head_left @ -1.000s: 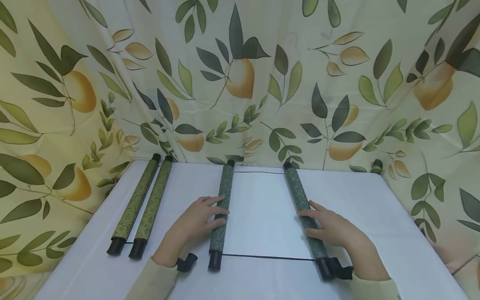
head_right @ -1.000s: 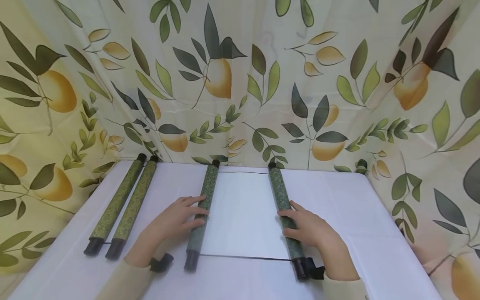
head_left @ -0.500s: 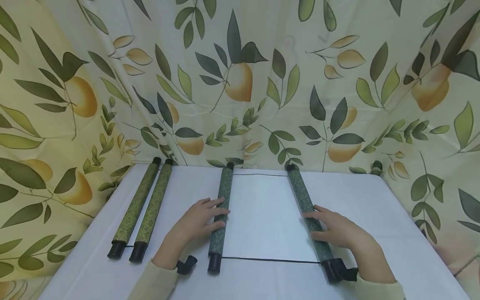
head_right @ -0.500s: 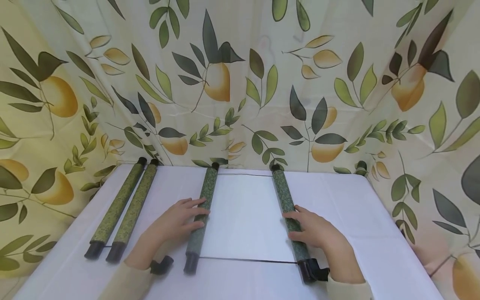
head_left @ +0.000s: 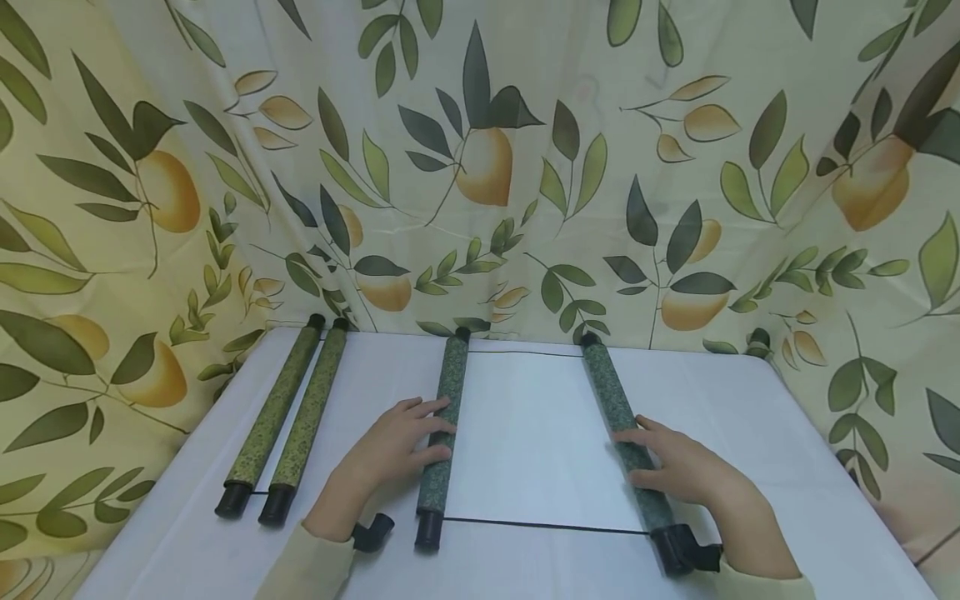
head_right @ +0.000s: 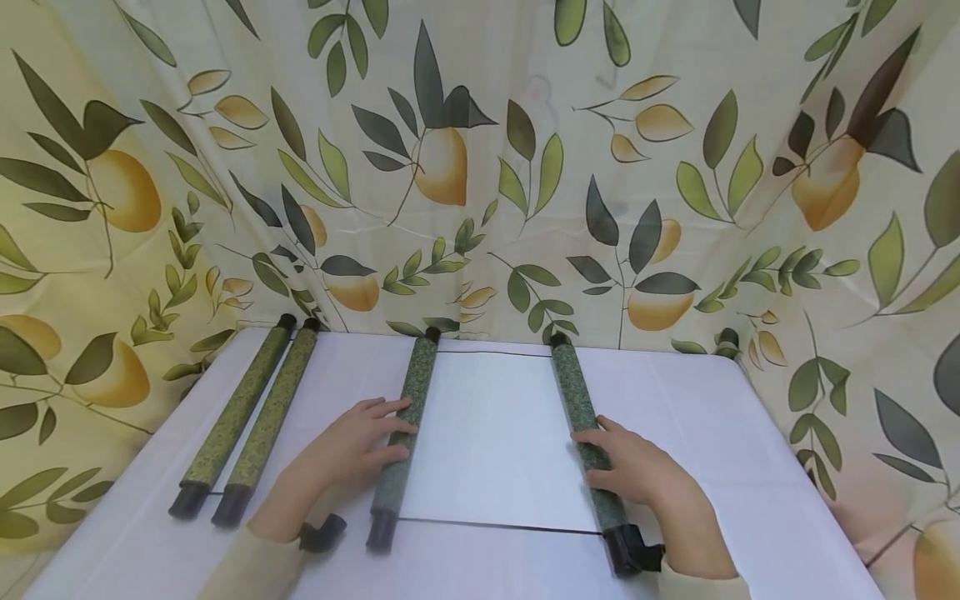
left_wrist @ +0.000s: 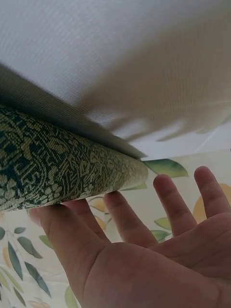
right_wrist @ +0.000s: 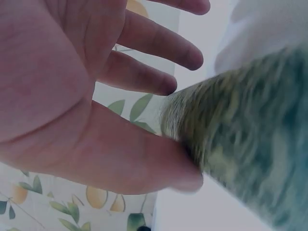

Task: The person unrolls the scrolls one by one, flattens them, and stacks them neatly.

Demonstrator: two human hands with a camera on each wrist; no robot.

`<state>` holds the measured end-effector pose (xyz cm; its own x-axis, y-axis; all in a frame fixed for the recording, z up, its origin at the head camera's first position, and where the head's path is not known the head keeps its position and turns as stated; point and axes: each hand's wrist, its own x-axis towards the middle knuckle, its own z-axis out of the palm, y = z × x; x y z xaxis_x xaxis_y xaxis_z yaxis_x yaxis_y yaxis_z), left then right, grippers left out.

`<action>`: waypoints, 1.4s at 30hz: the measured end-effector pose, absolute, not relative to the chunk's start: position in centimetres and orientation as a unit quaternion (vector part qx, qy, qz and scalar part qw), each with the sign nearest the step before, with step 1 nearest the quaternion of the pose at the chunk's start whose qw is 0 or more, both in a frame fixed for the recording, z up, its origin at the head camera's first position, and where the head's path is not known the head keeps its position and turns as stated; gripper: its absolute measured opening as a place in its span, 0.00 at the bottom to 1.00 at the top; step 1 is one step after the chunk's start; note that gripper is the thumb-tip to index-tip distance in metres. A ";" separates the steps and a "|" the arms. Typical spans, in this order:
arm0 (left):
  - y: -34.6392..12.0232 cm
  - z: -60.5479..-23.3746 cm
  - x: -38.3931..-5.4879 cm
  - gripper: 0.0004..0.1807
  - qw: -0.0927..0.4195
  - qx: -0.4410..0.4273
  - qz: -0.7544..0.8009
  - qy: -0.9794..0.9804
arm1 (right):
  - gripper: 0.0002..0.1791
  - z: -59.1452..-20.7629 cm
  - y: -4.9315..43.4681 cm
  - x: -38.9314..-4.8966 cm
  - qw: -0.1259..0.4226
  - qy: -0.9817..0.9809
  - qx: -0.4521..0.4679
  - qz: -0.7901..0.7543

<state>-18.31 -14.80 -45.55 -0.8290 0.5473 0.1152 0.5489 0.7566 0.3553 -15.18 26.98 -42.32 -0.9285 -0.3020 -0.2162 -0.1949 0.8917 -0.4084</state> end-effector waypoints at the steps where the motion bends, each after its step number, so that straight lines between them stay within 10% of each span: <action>1: -14.8 -45.5 -18.3 0.20 0.002 -0.292 -0.188 -0.938 | 0.30 -42.3 27.0 -15.2 0.137 0.963 -0.129 -0.193; 42: -15.3 -45.4 -18.2 0.14 0.010 -0.330 -0.170 -0.928 | 0.35 -43.0 28.8 -14.8 0.127 0.963 -0.149 -0.186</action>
